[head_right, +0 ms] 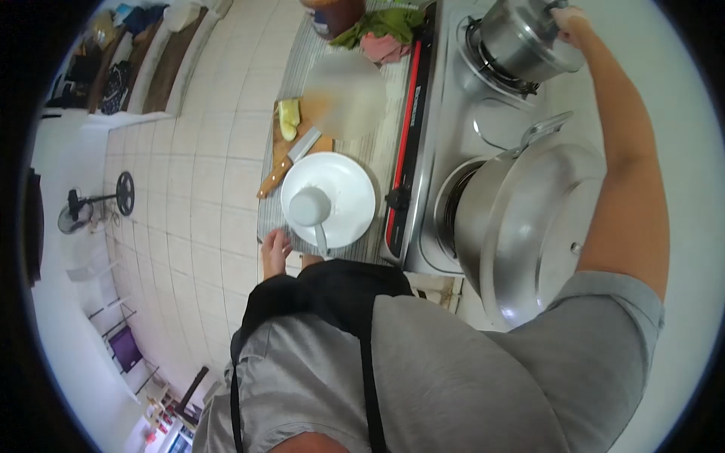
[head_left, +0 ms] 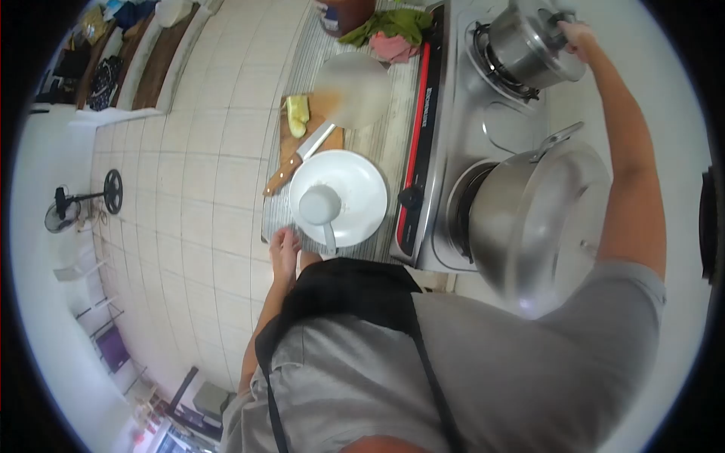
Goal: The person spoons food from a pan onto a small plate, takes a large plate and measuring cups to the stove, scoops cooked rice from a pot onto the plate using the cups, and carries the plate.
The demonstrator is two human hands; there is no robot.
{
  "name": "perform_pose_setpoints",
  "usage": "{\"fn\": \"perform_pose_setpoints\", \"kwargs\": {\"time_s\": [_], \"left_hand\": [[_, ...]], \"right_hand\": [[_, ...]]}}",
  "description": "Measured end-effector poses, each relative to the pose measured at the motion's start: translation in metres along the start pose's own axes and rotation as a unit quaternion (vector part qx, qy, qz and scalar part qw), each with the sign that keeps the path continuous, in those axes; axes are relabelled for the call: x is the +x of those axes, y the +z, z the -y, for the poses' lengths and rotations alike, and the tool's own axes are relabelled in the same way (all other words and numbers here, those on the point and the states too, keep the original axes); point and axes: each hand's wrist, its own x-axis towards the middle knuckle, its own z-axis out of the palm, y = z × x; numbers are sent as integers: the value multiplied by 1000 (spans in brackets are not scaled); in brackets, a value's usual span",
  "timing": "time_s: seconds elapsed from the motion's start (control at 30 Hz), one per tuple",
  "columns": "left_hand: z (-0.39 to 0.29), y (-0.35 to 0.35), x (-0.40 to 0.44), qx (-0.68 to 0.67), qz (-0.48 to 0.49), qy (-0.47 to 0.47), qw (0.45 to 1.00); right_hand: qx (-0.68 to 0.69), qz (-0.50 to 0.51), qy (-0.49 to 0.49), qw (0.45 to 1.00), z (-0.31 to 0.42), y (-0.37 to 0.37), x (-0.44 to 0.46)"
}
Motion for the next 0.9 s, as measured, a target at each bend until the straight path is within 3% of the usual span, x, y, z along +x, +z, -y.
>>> {"fn": "perform_pose_setpoints", "kwargs": {"time_s": [0.03,0.1,0.17,0.3,0.37,0.43,0.5,0.6,0.67,0.7,0.77,0.9], "left_hand": [[0,3,5,-66,15,-30,997],[3,6,15,-59,50,-25,997],[1,6,32,-45,61,-11,997],[-2,12,73,39,104,28,993],[-19,20,74,133,79,67,986],[-11,21,92,193,89,103,972],[-11,19,98,243,88,134,957],[-19,25,80,332,43,235,912],[-15,30,80,150,84,226,959],[-6,34,86,144,86,234,958],[21,38,102,-30,113,171,978],[9,38,88,-136,156,128,970]], "right_hand": [[45,-47,-41,997,-9,-3,10],[86,-114,-73,987,-8,-28,-3],[-100,-128,-151,975,4,-71,-48],[-8,-174,-63,983,34,-135,-228],[8,-204,-91,975,28,-150,-303],[26,-204,-123,971,-23,-169,-344],[12,-206,-19,978,-36,-159,-411],[15,-160,56,985,-58,-135,-470],[14,-182,72,981,-64,-117,-494],[5,-185,86,979,-69,-110,-500],[-2,-189,92,978,-76,-99,-505],[-7,-190,101,977,-94,-82,-507]]}}
